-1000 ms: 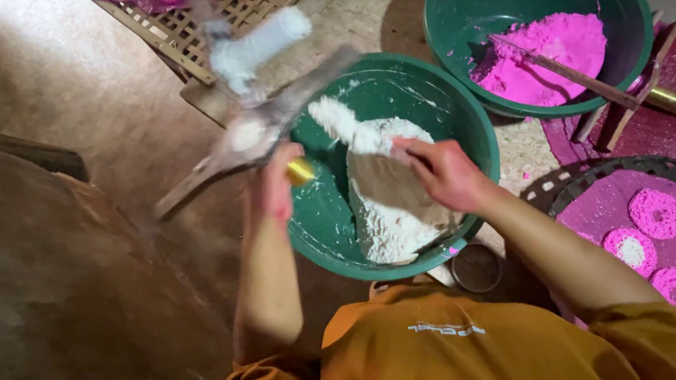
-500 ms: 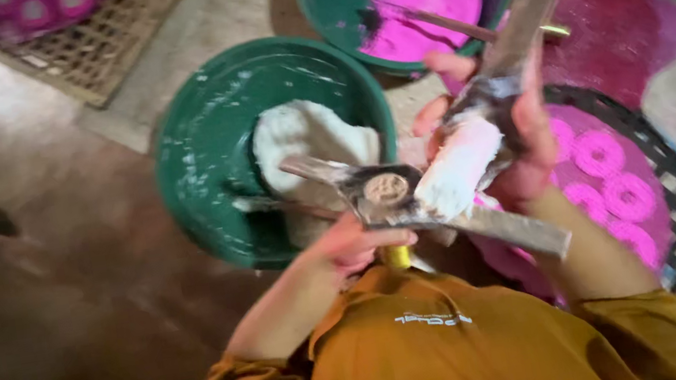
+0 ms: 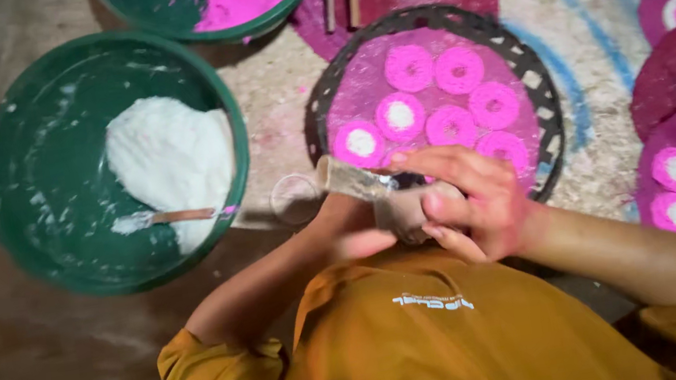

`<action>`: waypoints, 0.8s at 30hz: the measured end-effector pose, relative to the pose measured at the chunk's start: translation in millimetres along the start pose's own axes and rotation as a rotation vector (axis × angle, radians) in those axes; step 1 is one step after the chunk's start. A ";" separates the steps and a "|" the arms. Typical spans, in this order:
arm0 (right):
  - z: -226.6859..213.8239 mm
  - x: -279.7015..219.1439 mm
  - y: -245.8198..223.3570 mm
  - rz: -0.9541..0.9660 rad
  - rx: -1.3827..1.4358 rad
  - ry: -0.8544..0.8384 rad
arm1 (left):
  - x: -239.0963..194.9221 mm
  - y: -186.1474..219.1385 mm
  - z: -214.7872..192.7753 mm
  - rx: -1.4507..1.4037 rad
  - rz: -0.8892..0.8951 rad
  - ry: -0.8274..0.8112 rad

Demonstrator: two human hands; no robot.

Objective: The person scoops white dough into a wooden mold, presses it into a pink base in a tray, and then adds pink dough to the center. The finished cakes are placed on a tray.

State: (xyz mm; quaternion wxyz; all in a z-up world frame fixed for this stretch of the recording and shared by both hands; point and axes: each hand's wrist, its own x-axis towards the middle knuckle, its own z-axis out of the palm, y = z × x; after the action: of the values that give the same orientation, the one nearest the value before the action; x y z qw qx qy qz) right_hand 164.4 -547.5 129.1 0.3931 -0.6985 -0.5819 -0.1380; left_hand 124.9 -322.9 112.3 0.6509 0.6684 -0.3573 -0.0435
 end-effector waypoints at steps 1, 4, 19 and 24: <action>-5.3 -6.3 0.5 0.070 0.022 -0.006 | 8.0 1.7 -1.0 -0.157 -0.038 -0.035; -43.4 -39.0 8.4 0.376 0.530 0.021 | 23.3 12.5 0.8 -0.649 -0.182 -0.102; -56.9 -173.6 34.0 0.779 0.933 0.269 | -80.4 -185.1 88.8 -0.083 -0.591 0.976; -59.1 -171.9 30.5 0.764 0.976 0.412 | -82.4 -218.2 33.1 0.123 -0.930 0.767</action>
State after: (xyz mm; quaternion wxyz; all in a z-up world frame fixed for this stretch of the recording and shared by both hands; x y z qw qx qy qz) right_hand 159.2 -711.0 44.0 0.7899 -0.5567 -0.2010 0.1604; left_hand 138.4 -329.1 -122.9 0.6061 0.7590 0.2306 -0.0589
